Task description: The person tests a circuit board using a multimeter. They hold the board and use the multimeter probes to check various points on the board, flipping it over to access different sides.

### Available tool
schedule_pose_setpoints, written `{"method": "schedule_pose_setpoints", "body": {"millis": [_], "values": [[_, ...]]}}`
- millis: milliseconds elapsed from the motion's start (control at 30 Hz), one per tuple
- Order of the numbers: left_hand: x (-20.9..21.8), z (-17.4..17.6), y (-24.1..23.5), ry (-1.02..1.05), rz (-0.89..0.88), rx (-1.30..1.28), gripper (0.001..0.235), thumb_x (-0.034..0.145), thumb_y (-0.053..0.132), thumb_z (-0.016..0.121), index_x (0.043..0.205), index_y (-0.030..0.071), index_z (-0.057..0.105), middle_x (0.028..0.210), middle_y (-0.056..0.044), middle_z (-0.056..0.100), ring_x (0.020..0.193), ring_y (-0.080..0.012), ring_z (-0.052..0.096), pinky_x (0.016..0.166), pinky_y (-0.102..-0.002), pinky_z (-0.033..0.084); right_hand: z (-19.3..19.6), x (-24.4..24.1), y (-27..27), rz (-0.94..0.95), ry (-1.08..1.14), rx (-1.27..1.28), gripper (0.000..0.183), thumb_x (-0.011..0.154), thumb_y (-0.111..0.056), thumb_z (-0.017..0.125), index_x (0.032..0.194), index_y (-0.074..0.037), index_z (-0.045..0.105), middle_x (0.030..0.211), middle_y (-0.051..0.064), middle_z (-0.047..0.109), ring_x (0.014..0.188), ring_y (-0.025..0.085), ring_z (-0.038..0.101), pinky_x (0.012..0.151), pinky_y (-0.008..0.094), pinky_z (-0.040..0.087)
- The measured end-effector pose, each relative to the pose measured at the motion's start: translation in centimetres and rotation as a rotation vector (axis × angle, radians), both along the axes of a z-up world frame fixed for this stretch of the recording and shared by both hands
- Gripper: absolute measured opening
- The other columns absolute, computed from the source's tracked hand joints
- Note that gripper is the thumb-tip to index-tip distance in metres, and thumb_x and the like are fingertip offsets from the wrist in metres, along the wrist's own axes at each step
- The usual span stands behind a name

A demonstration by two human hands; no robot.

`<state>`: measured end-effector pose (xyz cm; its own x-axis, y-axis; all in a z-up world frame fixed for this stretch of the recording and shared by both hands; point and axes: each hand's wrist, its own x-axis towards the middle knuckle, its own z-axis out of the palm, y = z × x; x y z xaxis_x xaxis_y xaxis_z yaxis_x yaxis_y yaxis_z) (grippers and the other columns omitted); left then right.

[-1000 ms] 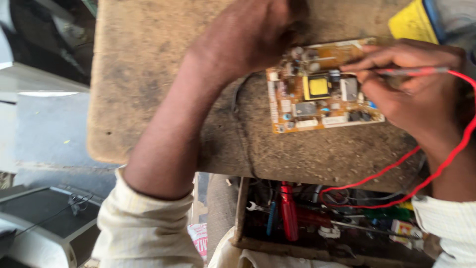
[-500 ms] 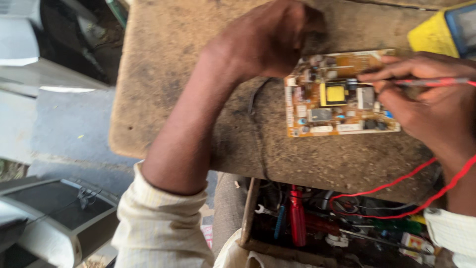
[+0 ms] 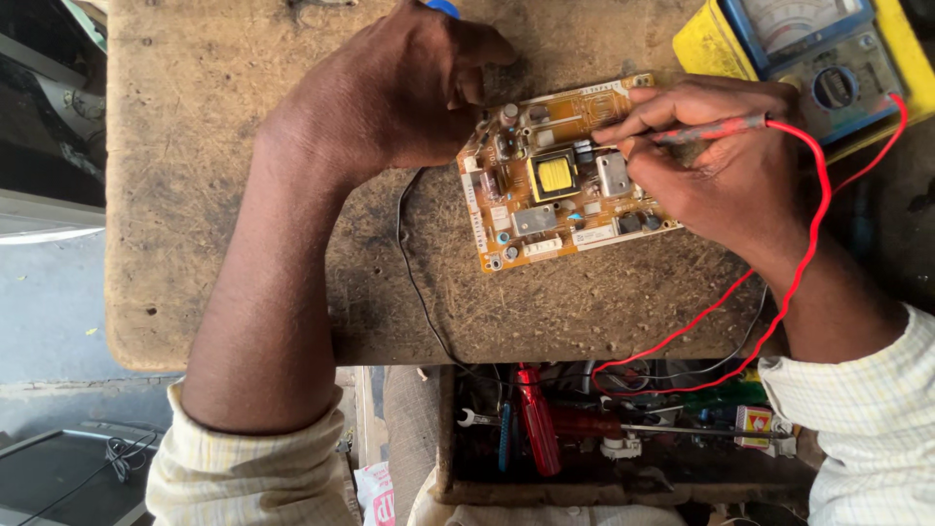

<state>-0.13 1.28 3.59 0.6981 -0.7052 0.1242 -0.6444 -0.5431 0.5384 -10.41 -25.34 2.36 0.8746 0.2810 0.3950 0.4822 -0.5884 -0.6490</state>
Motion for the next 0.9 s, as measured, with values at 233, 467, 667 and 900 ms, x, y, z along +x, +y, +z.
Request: {"method": "schedule_pose_setpoints", "body": {"millis": [233, 467, 667, 900], "values": [[-0.1, 0.0, -0.1, 0.054, 0.052, 0.034, 0.049, 0.080, -0.004, 0.070, 0.127, 0.012, 0.071, 0.102, -0.011, 0.077, 0.084, -0.0199, 0.075, 0.070, -0.033, 0.062, -0.2, 0.0, -0.4, 0.022, -0.082, -0.031, 0.007, 0.097, 0.007, 0.066, 0.095, 0.004, 0.072, 0.097, 0.011, 0.074, 0.089, 0.017, 0.073, 0.104, 0.036, 0.060], [-0.1, -0.6, -0.3, -0.109, 0.030, -0.005, 0.041, 0.084, -0.001, 0.064, 0.121, 0.013, 0.076, 0.113, -0.009, 0.076, 0.088, -0.0231, 0.074, 0.075, -0.036, 0.061, -1.0, -0.7, -0.6, -0.136, -0.073, 0.210, 0.004, 0.111, 0.004, 0.061, 0.113, 0.006, 0.060, 0.108, 0.015, 0.069, 0.092, 0.018, 0.069, 0.091, 0.031, 0.056], [-0.3, -0.5, -0.3, -0.111, 0.050, 0.047, 0.040, 0.085, 0.003, 0.069, 0.123, 0.016, 0.075, 0.106, -0.010, 0.076, 0.089, -0.0236, 0.074, 0.077, -0.037, 0.060, -2.2, -1.1, -1.3, -0.080, -0.211, 0.219, 0.012, 0.122, 0.002, 0.055, 0.131, 0.007, 0.048, 0.119, 0.017, 0.063, 0.101, 0.018, 0.068, 0.091, 0.029, 0.057], [-0.7, 0.0, -0.9, -0.028, 0.087, 0.104, 0.034, 0.090, 0.024, 0.075, 0.124, 0.018, 0.073, 0.096, -0.008, 0.077, 0.089, -0.0199, 0.074, 0.084, -0.038, 0.060, -1.6, -1.2, -1.7, -0.229, -0.430, -0.292, 0.023, 0.110, 0.009, 0.065, 0.132, 0.006, 0.060, 0.114, 0.019, 0.060, 0.099, 0.031, 0.064, 0.084, 0.040, 0.050]]}}
